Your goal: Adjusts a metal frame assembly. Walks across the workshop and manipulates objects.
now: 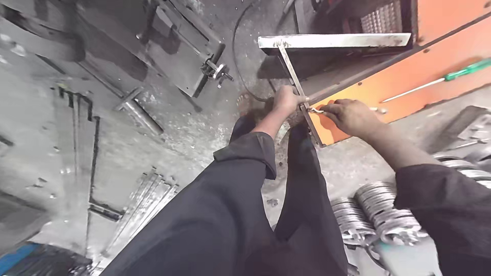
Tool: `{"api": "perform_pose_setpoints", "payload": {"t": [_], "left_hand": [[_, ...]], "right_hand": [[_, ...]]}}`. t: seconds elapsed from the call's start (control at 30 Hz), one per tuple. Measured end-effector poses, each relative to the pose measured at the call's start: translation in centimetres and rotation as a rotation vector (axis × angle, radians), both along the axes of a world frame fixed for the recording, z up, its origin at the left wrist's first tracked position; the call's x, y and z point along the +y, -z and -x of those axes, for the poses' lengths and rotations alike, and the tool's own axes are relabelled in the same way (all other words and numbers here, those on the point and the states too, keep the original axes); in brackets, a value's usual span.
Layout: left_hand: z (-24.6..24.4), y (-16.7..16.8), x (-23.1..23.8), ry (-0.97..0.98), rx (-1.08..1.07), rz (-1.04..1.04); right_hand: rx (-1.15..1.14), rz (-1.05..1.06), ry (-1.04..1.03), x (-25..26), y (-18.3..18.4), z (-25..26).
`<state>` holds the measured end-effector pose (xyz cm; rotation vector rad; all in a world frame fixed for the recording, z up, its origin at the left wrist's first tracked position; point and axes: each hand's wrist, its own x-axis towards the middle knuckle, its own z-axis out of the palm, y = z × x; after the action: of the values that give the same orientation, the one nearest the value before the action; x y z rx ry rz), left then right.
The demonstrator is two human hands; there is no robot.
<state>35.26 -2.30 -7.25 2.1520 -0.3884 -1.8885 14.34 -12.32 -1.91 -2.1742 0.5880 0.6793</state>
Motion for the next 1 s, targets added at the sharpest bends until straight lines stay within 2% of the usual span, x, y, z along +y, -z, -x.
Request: {"api": "perform_pose_setpoints", "payload": {"t": [0.1, 0.23, 0.33, 0.4, 0.47, 0.53, 0.63, 0.7, 0.73, 0.8, 0.87, 1.0], "left_hand": [[-0.2, -0.5, -0.2, 0.024, -0.010, -0.010], [-0.2, -0.4, -0.2, 0.017, -0.007, 0.000], [-0.1, -0.1, 0.0, -0.005, 0.017, 0.002], [-0.2, -0.2, -0.1, -0.011, 0.015, -0.001], [-0.3, -0.6, -0.2, 0.008, -0.002, -0.003], [-0.5, -1.0, -0.5, 0.024, -0.006, -0.002], [-0.5, -1.1, -0.5, 0.053, -0.012, -0.008], [-0.5, -1.0, -0.4, 0.080, -0.036, -0.007], [-0.5, -1.1, -0.4, 0.089, -0.044, -0.005], [-0.8, -1.4, -0.6, 0.121, -0.059, -0.010], [-0.8, -1.8, -0.8, 0.152, -0.043, -0.019], [-1.0, -1.5, -0.7, 0.105, -0.021, -0.019]], "right_hand": [[0.122, 0.070, -0.183, -0.9, -0.5, -2.5], [0.179, 0.150, -0.323, -1.5, -0.4, -5.0], [0.219, 0.160, -0.366, -2.2, -0.4, -6.7], [0.346, 0.113, -0.308, -2.1, -0.6, -7.4], [0.476, -0.044, -0.077, -0.7, -1.3, -6.6], [0.490, -0.298, 0.372, 2.3, -2.9, -5.2], [0.199, -0.673, 1.200, 10.2, -0.9, -3.4], [-0.061, -0.925, 1.667, 14.4, 0.6, -5.5], [-0.149, -1.002, 1.823, 15.3, 0.5, -7.2], [-0.208, -1.032, 1.977, 15.5, -0.1, -9.4], [-0.163, -0.962, 1.855, 15.3, -1.5, -8.3], [0.151, -0.469, 1.133, 12.0, -3.5, -3.4]]}}
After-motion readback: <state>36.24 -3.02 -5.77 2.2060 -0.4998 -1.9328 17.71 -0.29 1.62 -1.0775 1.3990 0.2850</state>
